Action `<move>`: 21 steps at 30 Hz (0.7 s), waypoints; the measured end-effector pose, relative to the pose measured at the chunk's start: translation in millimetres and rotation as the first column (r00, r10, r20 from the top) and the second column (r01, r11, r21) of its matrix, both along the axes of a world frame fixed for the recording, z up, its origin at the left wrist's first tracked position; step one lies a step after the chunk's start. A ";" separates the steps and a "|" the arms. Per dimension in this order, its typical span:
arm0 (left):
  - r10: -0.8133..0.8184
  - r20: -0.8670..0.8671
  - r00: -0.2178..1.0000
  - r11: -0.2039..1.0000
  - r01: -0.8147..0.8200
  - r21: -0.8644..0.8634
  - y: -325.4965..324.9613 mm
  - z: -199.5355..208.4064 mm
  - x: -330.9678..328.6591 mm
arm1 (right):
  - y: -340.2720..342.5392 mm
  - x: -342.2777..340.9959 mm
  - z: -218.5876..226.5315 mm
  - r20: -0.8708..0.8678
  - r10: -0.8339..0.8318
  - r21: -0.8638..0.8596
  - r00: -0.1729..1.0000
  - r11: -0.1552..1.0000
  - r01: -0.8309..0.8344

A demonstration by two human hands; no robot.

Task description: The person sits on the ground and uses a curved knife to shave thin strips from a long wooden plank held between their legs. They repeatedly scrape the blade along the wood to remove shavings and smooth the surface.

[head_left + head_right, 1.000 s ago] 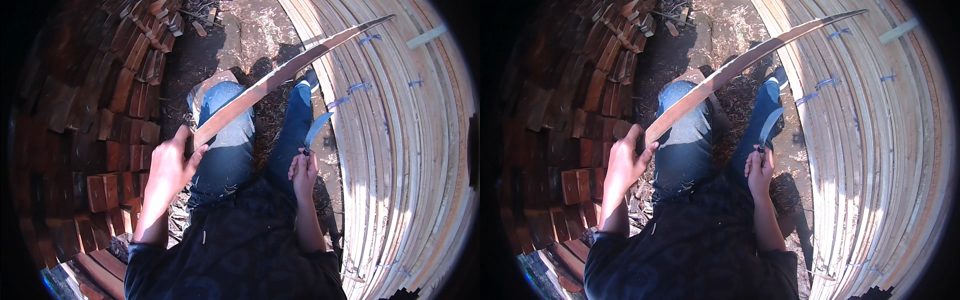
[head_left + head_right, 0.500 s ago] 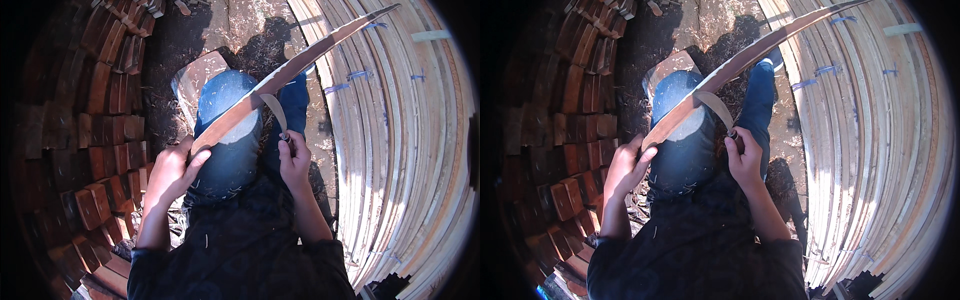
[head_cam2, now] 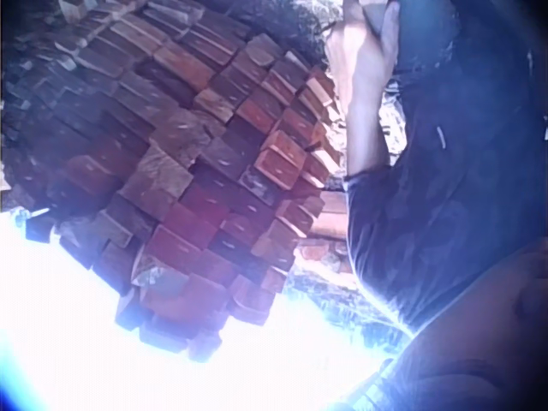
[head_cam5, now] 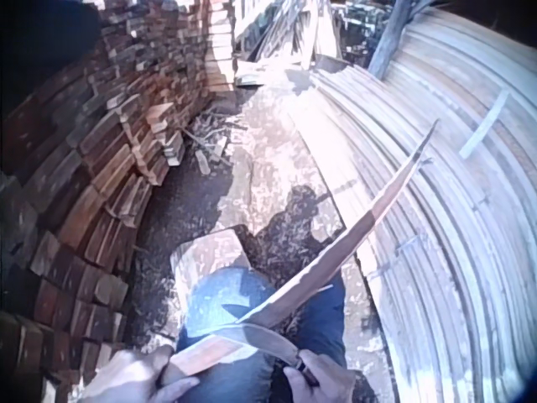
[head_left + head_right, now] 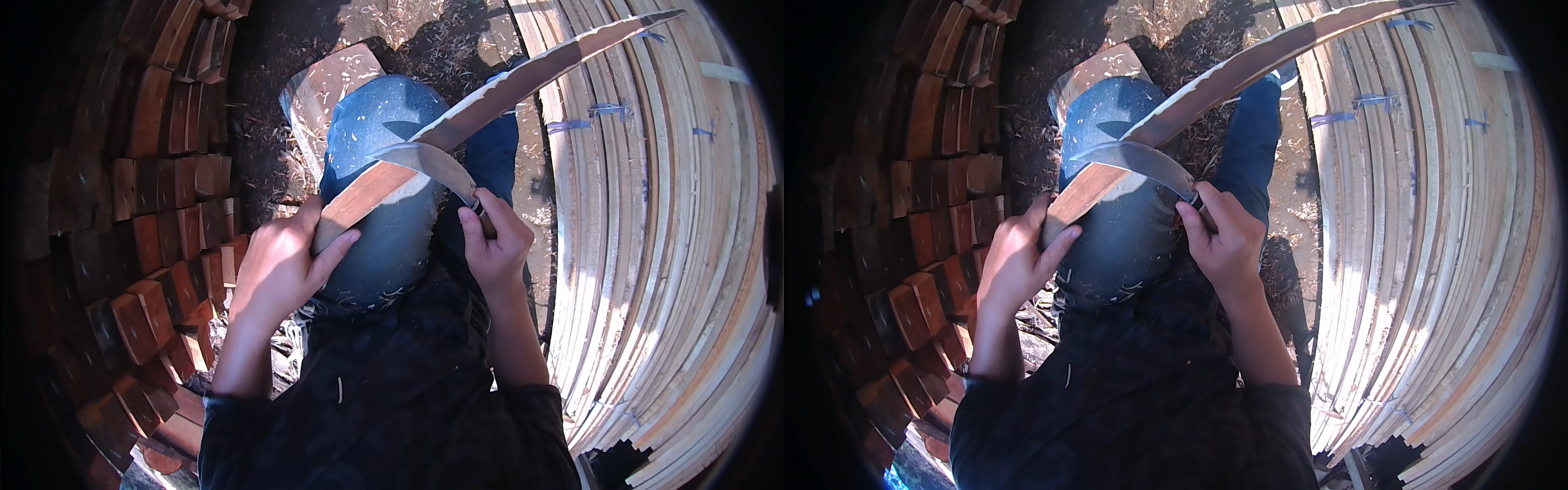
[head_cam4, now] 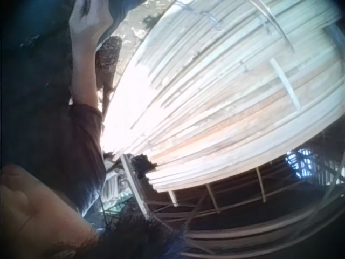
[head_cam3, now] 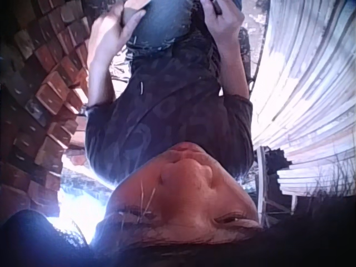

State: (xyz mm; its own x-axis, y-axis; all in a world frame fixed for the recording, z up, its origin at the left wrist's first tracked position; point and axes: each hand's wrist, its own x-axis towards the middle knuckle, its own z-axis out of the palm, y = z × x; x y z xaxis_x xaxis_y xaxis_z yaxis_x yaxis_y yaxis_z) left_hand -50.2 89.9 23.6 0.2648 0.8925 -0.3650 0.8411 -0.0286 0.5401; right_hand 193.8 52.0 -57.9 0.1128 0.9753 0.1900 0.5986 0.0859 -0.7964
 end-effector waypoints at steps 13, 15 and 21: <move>0.030 0.053 0.998 0.999 -0.028 -0.039 2.2 -5.7 -0.7 | 15.1 23.3 -3.1 0.121 -0.050 0.069 0.991 0.997 0.042; 0.038 0.047 0.998 0.999 -0.037 -0.033 1.6 -5.0 0.2 | 16.6 25.0 0.6 0.128 -0.041 0.048 0.991 0.998 0.035; 0.009 0.030 1.000 1.000 -0.008 -0.027 2.0 -7.1 -0.9 | 14.9 25.7 -4.6 0.096 -0.051 0.061 0.994 0.997 0.046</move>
